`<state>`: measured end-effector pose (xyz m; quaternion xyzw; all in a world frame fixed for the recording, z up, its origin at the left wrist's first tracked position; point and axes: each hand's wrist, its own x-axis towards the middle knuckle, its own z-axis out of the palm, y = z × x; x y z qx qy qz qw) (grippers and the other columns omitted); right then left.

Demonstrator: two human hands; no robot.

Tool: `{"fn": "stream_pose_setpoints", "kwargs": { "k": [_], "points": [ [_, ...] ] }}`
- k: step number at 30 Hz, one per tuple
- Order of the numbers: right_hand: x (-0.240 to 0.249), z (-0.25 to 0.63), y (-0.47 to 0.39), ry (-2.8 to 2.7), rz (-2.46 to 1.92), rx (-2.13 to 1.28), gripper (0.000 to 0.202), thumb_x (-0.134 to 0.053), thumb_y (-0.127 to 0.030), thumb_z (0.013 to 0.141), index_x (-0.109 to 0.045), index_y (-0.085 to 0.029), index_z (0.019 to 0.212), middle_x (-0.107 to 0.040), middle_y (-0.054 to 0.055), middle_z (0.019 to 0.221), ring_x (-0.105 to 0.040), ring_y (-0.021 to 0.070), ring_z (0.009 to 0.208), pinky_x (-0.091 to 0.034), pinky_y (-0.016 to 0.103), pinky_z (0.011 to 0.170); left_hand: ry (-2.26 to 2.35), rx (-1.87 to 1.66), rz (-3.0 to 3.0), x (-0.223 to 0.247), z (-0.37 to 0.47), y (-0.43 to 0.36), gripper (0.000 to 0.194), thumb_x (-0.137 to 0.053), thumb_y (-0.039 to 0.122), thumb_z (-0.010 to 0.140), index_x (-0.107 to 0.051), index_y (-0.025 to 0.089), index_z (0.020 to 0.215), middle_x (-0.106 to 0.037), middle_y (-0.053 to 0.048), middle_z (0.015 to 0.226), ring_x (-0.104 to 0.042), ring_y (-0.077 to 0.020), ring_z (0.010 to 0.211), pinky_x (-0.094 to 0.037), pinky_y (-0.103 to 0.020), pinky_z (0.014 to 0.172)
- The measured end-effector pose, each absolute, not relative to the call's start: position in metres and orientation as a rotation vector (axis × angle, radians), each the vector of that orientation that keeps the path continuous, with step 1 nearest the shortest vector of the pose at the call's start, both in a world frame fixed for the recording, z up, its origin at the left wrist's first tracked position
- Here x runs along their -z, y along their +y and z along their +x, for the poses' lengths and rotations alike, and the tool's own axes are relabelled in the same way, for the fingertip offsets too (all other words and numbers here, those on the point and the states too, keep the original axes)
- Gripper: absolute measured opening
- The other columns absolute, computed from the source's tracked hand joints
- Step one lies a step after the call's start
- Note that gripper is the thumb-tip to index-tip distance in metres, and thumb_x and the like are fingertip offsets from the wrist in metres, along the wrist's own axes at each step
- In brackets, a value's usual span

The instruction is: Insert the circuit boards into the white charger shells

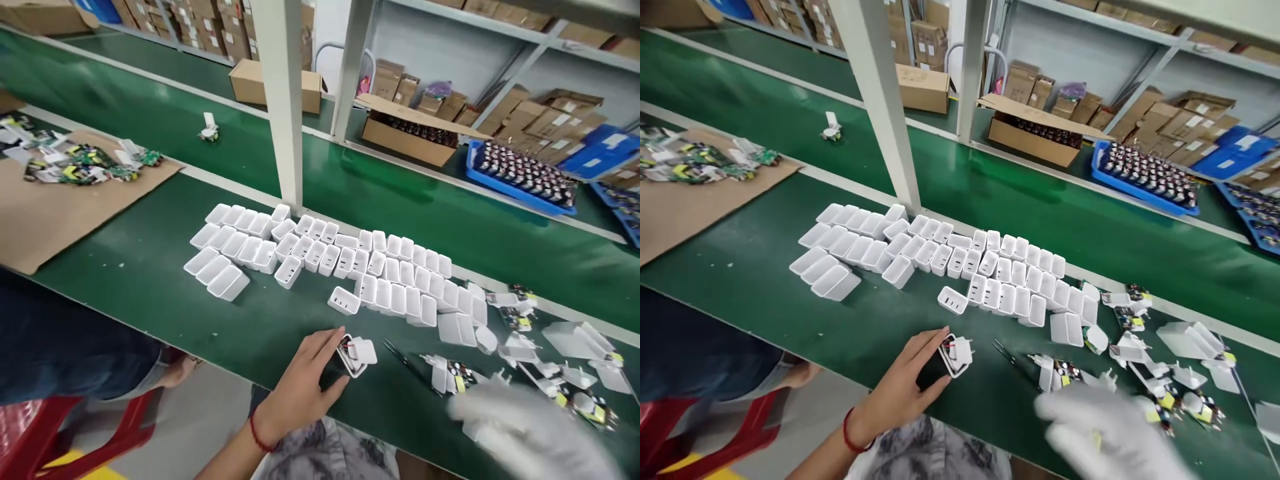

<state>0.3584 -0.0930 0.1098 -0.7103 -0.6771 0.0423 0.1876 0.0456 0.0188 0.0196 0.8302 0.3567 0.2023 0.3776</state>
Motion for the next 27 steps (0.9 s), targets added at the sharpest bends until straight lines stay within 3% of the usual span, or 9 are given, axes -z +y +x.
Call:
{"fn": "stream_pose_setpoints", "kwargs": {
  "k": [2,4,9,12,15,18,24,27],
  "points": [
    [-0.077,0.290,-0.111,-2.221,-1.739,-0.142,0.034,-0.045,-0.048,0.096,-0.064,-0.039,0.123,-0.072,0.004,0.116,-0.072,0.0236,0.093,-0.063,0.033,0.072,0.907,-0.580,2.141,-0.015,0.048,0.016,0.070,-0.056,0.022,0.092,-0.022,0.030,0.153,-0.053,-0.011,0.140,-0.052,-0.0266,0.128,-0.047,-0.045,0.106],
    [-0.044,0.239,-0.106,-2.237,-1.773,-0.086,0.044,-0.051,-0.040,0.095,-0.054,-0.028,0.137,-0.063,0.012,0.132,-0.068,0.0304,0.108,-0.063,0.039,0.075,0.890,-0.645,2.159,-0.010,0.049,0.015,0.067,-0.056,0.020,0.092,-0.026,0.028,0.151,-0.055,-0.012,0.137,-0.054,-0.0261,0.125,-0.047,-0.045,0.106],
    [-0.010,0.207,-0.063,-2.077,-1.751,0.119,0.057,-0.053,-0.021,0.094,-0.036,-0.017,0.148,-0.042,0.022,0.150,-0.044,0.0354,0.137,-0.057,0.049,0.094,0.846,-0.726,2.172,-0.009,0.050,0.019,0.056,-0.054,0.015,0.092,-0.037,0.027,0.144,-0.060,-0.011,0.129,-0.058,-0.0248,0.119,-0.050,-0.044,0.102],
    [-0.011,0.218,-0.054,-2.139,-1.673,0.133,0.059,-0.052,-0.013,0.093,-0.033,-0.015,0.149,-0.039,0.025,0.151,-0.048,0.0340,0.134,-0.058,0.047,0.093,0.804,-0.728,2.185,-0.010,0.049,0.022,0.051,-0.051,0.014,0.094,-0.041,0.027,0.142,-0.061,-0.009,0.126,-0.059,-0.0237,0.116,-0.050,-0.043,0.100],
    [-0.009,0.229,-0.054,-2.274,-1.546,0.193,0.056,-0.049,-0.006,0.092,-0.041,-0.021,0.146,-0.048,0.020,0.145,-0.057,0.0295,0.125,-0.059,0.041,0.091,0.773,-0.718,2.182,-0.011,0.047,0.022,0.049,-0.050,0.015,0.095,-0.040,0.026,0.142,-0.061,-0.009,0.127,-0.058,-0.0237,0.117,-0.050,-0.043,0.100],
    [-0.003,0.234,-0.052,-2.271,-1.542,0.255,0.050,-0.050,-0.011,0.095,-0.043,-0.021,0.144,-0.058,0.019,0.135,-0.064,0.0274,0.115,-0.060,0.039,0.087,0.757,-0.709,2.184,-0.011,0.045,0.022,0.049,-0.048,0.017,0.097,-0.038,0.025,0.144,-0.060,-0.009,0.131,-0.056,-0.0235,0.120,-0.049,-0.043,0.101],
    [-0.013,0.229,-0.046,-2.282,-1.503,0.338,0.064,-0.051,-0.010,0.094,-0.027,-0.018,0.153,-0.061,0.020,0.131,-0.066,0.0307,0.109,-0.061,0.042,0.082,0.761,-0.795,2.164,-0.010,0.041,0.018,0.049,-0.046,0.014,0.097,-0.038,0.024,0.144,-0.061,-0.009,0.130,-0.055,-0.0232,0.123,-0.050,-0.043,0.104],
    [-0.023,0.225,-0.058,-2.220,-1.566,0.367,0.070,-0.056,-0.013,0.093,-0.026,-0.020,0.155,-0.067,0.017,0.120,-0.068,0.0310,0.101,-0.061,0.041,0.076,0.871,-0.891,2.088,-0.006,0.033,0.017,0.046,-0.045,0.015,0.098,-0.040,0.022,0.143,-0.061,-0.011,0.130,-0.053,-0.0244,0.127,-0.050,-0.044,0.105]
  ]
}}
